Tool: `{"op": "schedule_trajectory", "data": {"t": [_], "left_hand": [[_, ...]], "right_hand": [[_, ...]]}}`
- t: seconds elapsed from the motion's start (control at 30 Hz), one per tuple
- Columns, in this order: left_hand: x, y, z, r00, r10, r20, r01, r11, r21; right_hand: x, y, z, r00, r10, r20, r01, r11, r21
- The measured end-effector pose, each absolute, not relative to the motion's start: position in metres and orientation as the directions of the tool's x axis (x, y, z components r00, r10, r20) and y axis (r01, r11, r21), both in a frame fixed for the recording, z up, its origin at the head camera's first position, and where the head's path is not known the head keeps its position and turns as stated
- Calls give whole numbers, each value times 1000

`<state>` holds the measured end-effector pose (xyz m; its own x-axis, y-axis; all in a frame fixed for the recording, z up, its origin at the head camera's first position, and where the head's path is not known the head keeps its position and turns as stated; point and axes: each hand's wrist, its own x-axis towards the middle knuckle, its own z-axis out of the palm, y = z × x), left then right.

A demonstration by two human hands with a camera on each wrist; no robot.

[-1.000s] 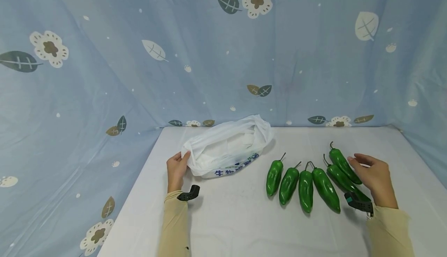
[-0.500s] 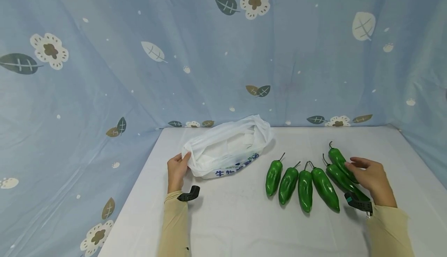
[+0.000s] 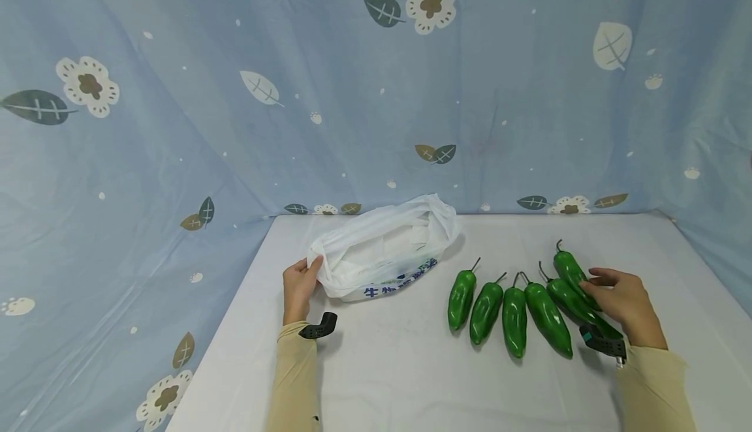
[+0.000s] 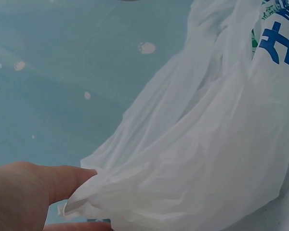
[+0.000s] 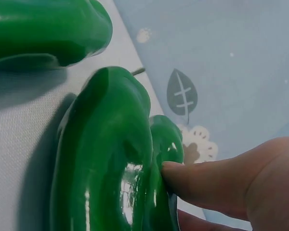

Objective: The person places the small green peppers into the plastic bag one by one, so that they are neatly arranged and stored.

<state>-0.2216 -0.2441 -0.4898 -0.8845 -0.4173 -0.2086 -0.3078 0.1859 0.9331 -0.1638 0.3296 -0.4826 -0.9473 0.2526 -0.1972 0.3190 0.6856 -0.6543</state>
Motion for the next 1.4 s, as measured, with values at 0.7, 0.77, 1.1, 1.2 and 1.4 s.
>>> {"op": "schedule_trajectory", "data": {"t": [0.7, 0.77, 1.1, 1.2, 1.4], "left_hand": [[-220, -247, -489, -875, -431, -220, -333, 208, 920], [-220, -248, -489, -877, -429, -218, -332, 209, 920], [-222, -248, -489, -875, -431, -221, -331, 200, 922], [-223, -247, -489, -875, -431, -219, -329, 200, 923], [-223, -247, -491, -875, -430, -224, -335, 201, 921]], "right_hand": [[-167, 329, -480, -933, 240, -269, 360, 651, -668], [-167, 328, -478, -934, 241, -265, 358, 645, -675], [-165, 324, -469, -942, 225, -248, 335, 629, -702], [-165, 320, -464, -941, 233, -246, 339, 621, -707], [-163, 315, -454, -946, 211, -244, 323, 622, -714]]}}
